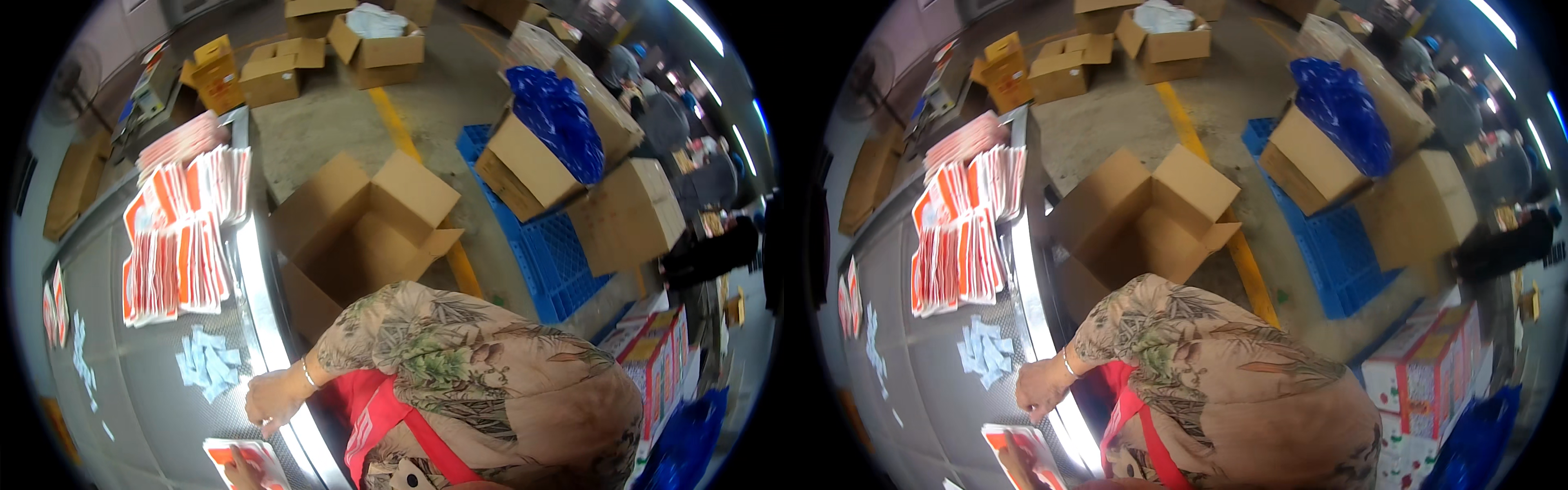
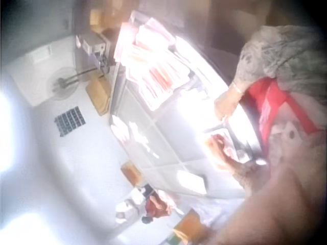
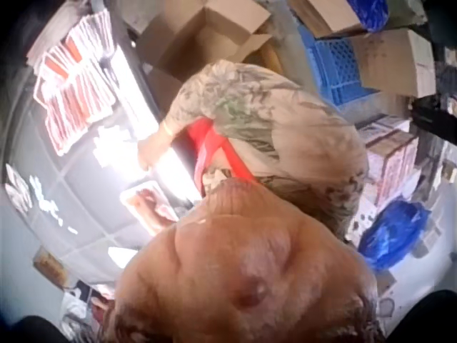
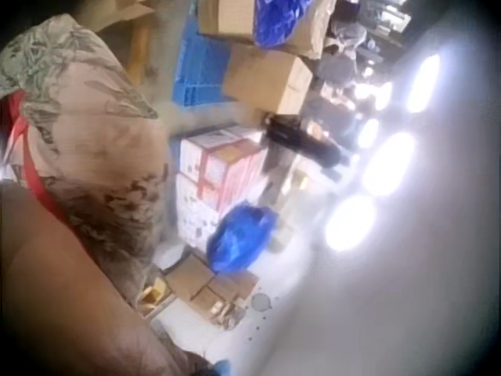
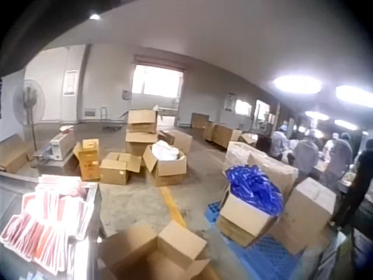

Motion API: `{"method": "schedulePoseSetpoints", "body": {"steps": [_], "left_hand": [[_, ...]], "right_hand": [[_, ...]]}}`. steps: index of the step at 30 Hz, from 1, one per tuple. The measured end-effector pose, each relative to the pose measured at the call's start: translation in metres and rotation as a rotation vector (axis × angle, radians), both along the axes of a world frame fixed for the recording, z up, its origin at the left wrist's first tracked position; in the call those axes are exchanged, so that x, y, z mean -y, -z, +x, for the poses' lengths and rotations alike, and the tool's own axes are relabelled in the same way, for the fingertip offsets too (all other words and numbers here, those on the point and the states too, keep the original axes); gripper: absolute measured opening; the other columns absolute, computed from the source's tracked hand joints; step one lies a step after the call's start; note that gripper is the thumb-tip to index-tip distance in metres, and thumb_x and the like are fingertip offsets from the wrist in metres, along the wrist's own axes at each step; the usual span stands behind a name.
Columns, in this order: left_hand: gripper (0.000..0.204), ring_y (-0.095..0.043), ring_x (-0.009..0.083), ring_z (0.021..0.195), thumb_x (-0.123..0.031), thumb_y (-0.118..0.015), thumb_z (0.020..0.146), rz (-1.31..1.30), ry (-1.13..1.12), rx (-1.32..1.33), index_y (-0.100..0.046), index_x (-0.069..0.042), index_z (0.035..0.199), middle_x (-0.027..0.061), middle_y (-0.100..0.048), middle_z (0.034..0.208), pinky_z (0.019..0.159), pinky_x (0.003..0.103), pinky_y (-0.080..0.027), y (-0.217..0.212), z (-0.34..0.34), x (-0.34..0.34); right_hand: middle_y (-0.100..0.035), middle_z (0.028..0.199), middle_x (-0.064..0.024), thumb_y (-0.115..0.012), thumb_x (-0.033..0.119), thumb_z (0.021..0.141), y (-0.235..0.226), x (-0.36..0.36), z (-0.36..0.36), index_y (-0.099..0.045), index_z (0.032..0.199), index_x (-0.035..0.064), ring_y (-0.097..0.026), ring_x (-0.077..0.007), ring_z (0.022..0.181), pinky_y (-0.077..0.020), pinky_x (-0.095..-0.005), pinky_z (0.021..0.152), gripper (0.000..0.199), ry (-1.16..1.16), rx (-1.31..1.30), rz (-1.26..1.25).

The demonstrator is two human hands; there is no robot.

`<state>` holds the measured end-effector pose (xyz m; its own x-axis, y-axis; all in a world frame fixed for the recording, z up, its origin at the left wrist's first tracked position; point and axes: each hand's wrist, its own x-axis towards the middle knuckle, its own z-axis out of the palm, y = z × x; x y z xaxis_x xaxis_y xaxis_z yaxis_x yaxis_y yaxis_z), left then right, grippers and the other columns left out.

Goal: The person picks up orange paper labels and small blue packets from a metal table, stacks them together, and puts them into clear plastic bags.

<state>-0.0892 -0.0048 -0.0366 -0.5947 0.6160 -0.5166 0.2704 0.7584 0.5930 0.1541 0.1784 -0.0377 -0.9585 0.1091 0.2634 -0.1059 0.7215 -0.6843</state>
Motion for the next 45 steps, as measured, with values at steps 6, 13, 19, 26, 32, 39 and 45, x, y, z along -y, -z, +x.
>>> {"method": "schedulePoseSetpoints", "body": {"steps": [6, 13, 19, 26, 32, 39, 45], "left_hand": [[0.062, -0.046, 0.0171, 0.047, -0.056, -0.057, 0.092, 0.155, 0.073, 0.033, -0.049, 0.0, 0.066, 0.006, -0.046, 0.056, 0.042, 0.034, -0.036, -0.012, 0.052, -0.036], [0.062, -0.046, 0.017, 0.047, -0.056, -0.057, 0.092, 0.389, 0.285, -0.03, -0.049, 0.0, 0.067, 0.006, -0.046, 0.056, 0.042, 0.034, -0.036, -0.012, 0.134, -0.095], [0.062, -0.046, 0.0169, 0.048, -0.056, -0.057, 0.092, 0.509, 0.457, 0.003, -0.049, 0.0, 0.067, 0.006, -0.046, 0.056, 0.043, 0.034, -0.036, -0.001, 0.208, -0.15], [0.062, -0.046, 0.0167, 0.048, -0.057, -0.057, 0.092, 0.517, 0.559, 0.009, -0.049, 0.0, 0.067, 0.0059, -0.046, 0.056, 0.043, 0.034, -0.036, 0.003, 0.251, -0.188], [0.062, -0.046, 0.0166, 0.048, -0.057, -0.057, 0.092, 0.507, 0.585, 0.024, -0.05, 0.0, 0.068, 0.0059, -0.046, 0.056, 0.043, 0.034, -0.036, 0.005, 0.261, -0.187], [0.063, -0.047, 0.0165, 0.048, -0.057, -0.056, 0.092, 0.538, 0.563, -0.005, -0.05, 0.0, 0.068, 0.0059, -0.046, 0.056, 0.043, 0.034, -0.036, 0.004, 0.261, -0.186], [0.063, -0.047, 0.0164, 0.049, -0.057, -0.056, 0.092, 0.555, 0.506, -0.047, -0.05, 0.0, 0.069, 0.0058, -0.046, 0.056, 0.044, 0.034, -0.036, 0.003, 0.246, -0.168]], "right_hand": [[-0.07, 0.083, -0.0128, -0.057, 0.055, 0.083, -0.014, 0.001, 0.004, -0.073, 0.085, 0.0089, -0.067, -0.0314, 0.082, -0.0514, -0.043, 0.075, 0.048, 0.055, 0.042, -0.007], [-0.07, 0.078, -0.0114, -0.057, 0.055, 0.084, -0.009, 0.002, 0.003, -0.073, 0.081, 0.0106, -0.067, -0.0313, 0.079, -0.0518, -0.0422, 0.072, 0.047, 0.06, 0.033, 0.01], [-0.071, 0.076, -0.0064, -0.059, 0.059, 0.08, 0.01, 0.004, -0.005, -0.074, 0.077, 0.0151, -0.068, -0.0283, 0.075, -0.0523, -0.0412, 0.069, 0.046, 0.103, 0.008, -0.053], [-0.07, 0.073, -0.0079, -0.056, 0.057, 0.082, 0.007, 0.004, -0.009, -0.073, 0.074, 0.0155, -0.067, -0.0278, 0.07, -0.0497, -0.0396, 0.062, 0.046, 0.057, -0.081, 0.015], [-0.066, 0.085, -0.0086, -0.057, 0.058, 0.082, -0.002, 0.006, 0.0, -0.069, 0.084, 0.016, -0.065, -0.0292, 0.077, -0.0485, -0.0432, 0.067, 0.044, 0.024, 0.038, 0.012], [-0.061, 0.101, -0.0088, -0.059, 0.059, 0.081, 0.001, 0.013, -0.01, -0.065, 0.097, 0.0161, -0.062, -0.0311, 0.087, -0.048, -0.0483, 0.076, 0.046, 0.008, 0.134, 0.016], [-0.07, 0.074, -0.0074, -0.053, 0.059, 0.083, 0.0, 0.002, 0.001, -0.073, 0.076, 0.0158, -0.067, -0.0284, 0.069, -0.0501, -0.0407, 0.062, 0.048, 0.048, -0.032, 0.013]]}}
